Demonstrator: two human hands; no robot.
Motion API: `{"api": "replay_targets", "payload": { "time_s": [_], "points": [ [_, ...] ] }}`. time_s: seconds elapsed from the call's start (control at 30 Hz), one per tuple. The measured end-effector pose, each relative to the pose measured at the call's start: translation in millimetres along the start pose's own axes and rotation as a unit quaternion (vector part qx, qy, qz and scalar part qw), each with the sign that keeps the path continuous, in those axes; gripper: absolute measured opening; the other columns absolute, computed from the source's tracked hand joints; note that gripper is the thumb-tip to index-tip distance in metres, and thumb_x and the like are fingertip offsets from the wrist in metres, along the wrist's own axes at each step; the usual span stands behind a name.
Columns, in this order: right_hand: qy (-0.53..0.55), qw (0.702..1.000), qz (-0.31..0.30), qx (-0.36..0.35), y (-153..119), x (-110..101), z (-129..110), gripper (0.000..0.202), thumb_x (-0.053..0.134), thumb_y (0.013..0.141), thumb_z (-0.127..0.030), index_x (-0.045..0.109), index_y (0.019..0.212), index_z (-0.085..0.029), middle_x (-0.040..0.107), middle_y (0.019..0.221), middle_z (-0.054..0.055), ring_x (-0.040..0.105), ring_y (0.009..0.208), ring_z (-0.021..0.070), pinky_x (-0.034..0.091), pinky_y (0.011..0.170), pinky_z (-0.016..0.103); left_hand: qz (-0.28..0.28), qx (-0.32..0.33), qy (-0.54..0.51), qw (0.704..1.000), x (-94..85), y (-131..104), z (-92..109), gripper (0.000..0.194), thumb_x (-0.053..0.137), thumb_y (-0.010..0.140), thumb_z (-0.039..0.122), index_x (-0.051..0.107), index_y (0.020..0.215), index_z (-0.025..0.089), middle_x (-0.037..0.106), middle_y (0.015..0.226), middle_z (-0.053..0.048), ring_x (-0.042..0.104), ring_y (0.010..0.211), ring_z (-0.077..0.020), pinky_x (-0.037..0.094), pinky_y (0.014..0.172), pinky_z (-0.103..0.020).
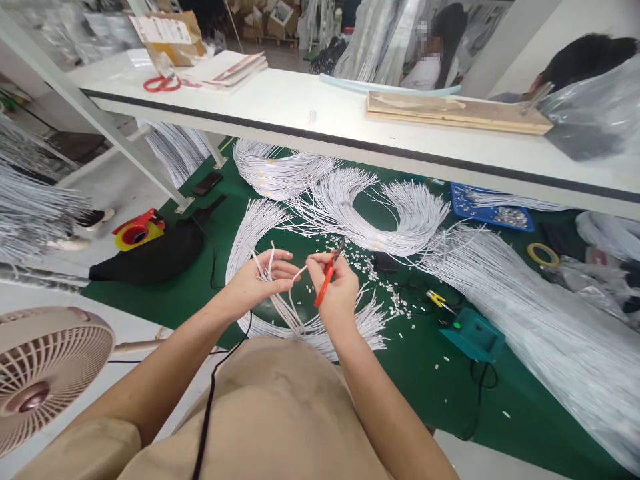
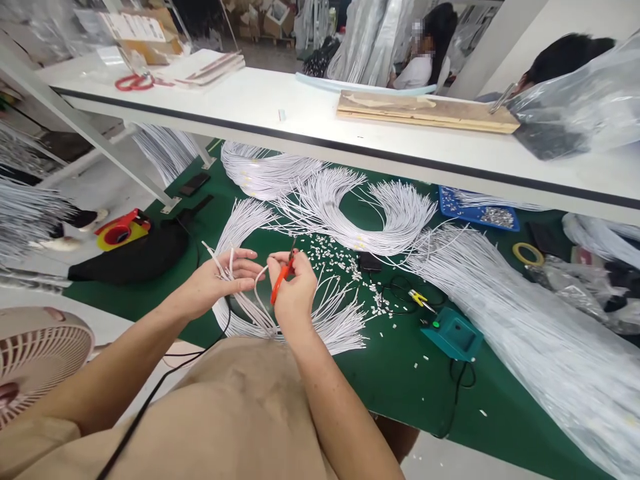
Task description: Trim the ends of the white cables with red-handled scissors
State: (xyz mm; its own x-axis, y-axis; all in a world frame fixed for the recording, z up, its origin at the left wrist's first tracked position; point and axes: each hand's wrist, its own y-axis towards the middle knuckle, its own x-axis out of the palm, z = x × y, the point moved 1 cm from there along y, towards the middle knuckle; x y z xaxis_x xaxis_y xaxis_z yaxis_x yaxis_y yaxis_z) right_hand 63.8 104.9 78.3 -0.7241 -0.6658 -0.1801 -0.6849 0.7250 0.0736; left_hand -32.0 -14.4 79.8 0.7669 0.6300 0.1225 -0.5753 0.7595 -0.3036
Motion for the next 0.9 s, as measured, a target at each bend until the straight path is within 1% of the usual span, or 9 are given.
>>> {"api": "replay_targets", "payload": {
  "time_s": [0.07,0.1,0.2,0.37,0.47,0.53,0.6,0.7,0.9],
  "points": [
    [-0.086,0.992,0.070,-0.068,-2.4,-2.6,-4.1,0.019,0.050,0.080,-0.028,0.062,0.091,-0.019,0.059,0.088,0.005,0.053,0.085,0.0170,0.040,0.080,0.031,-0.004,-0.005,-0.012,1.000,-3.2,1.6,-2.5,0.054,0.075,0.060,0.022,0.051,0.108,0.018,0.064,0.102,-0.010,0.061,0.094,-0.0225,0.047,0.081,-0.036],
    [-0.112,0.986,0.074,-0.095,-3.6,-2.3,-6.1,0.019,0.049,0.081,-0.027,0.062,0.092,-0.019,0.059,0.088,0.006,0.053,0.086,0.0173,0.039,0.081,0.032,-0.003,-0.004,-0.011,1.000,-4.2,2.2,-3.3,0.054,0.075,0.059,0.021,0.051,0.108,0.018,0.064,0.103,-0.010,0.061,0.096,-0.0231,0.047,0.082,-0.037],
    [-0.131,0.983,-0.002,-0.127,-5.6,5.4,-9.1,0.018,0.049,0.081,-0.029,0.063,0.083,-0.019,0.057,0.078,0.003,0.051,0.078,0.0153,0.039,0.075,0.028,-0.006,0.007,0.009,1.000,-3.8,3.2,-3.8,0.056,0.075,0.059,0.021,0.051,0.110,0.018,0.064,0.101,-0.008,0.060,0.097,-0.0228,0.047,0.082,-0.035],
    [-0.173,0.974,-0.135,-0.053,-3.4,21.6,-2.0,0.022,0.053,0.076,-0.036,0.059,0.065,-0.019,0.054,0.068,-0.001,0.047,0.064,0.0116,0.035,0.061,0.023,0.000,0.015,0.088,0.996,0.7,3.5,-3.9,0.059,0.068,0.061,0.018,0.048,0.117,0.019,0.063,0.099,-0.006,0.060,0.088,-0.0190,0.047,0.076,-0.029],
    [-0.177,0.967,-0.176,-0.044,-0.7,22.7,2.3,0.016,0.054,0.073,-0.029,0.058,0.062,-0.018,0.055,0.068,-0.002,0.047,0.063,0.0106,0.034,0.058,0.022,-0.005,0.016,0.120,0.993,0.7,4.2,-6.8,0.062,0.067,0.061,0.017,0.046,0.119,0.019,0.062,0.094,-0.005,0.060,0.082,-0.0177,0.047,0.075,-0.030],
    [-0.170,0.970,-0.167,-0.047,0.7,20.7,3.8,0.013,0.054,0.071,-0.026,0.058,0.061,-0.018,0.055,0.067,-0.002,0.047,0.062,0.0106,0.035,0.057,0.022,-0.027,0.014,0.103,0.994,-1.0,4.9,-8.8,0.063,0.069,0.060,0.018,0.046,0.119,0.018,0.062,0.093,-0.005,0.060,0.082,-0.0182,0.047,0.076,-0.031],
    [-0.137,0.982,-0.126,-0.035,1.7,18.0,5.4,0.012,0.054,0.070,-0.026,0.059,0.063,-0.018,0.055,0.067,-0.001,0.048,0.062,0.0110,0.037,0.057,0.022,-0.043,0.004,0.064,0.997,-3.1,5.5,-10.1,0.060,0.071,0.060,0.021,0.048,0.116,0.017,0.062,0.092,-0.006,0.061,0.082,-0.0186,0.047,0.075,-0.032],
    [-0.022,0.996,-0.083,0.026,3.4,15.1,9.0,0.014,0.054,0.072,-0.030,0.061,0.071,-0.018,0.057,0.065,-0.001,0.051,0.057,0.0115,0.039,0.056,0.023,-0.027,-0.005,0.021,0.999,-3.9,6.3,-11.2,0.048,0.069,0.067,0.029,0.051,0.109,0.015,0.063,0.086,-0.006,0.061,0.078,-0.0177,0.047,0.069,-0.029],
    [0.151,0.967,-0.173,0.111,10.5,10.4,6.3,0.016,0.059,0.072,-0.032,0.061,0.071,-0.016,0.055,0.053,-0.002,0.052,0.050,0.0116,0.042,0.058,0.026,-0.023,0.035,-0.028,0.999,5.6,7.8,-14.9,0.042,0.064,0.073,0.035,0.049,0.108,0.015,0.059,0.067,-0.002,0.055,0.064,-0.0129,0.034,0.052,-0.022]
  ]
}}
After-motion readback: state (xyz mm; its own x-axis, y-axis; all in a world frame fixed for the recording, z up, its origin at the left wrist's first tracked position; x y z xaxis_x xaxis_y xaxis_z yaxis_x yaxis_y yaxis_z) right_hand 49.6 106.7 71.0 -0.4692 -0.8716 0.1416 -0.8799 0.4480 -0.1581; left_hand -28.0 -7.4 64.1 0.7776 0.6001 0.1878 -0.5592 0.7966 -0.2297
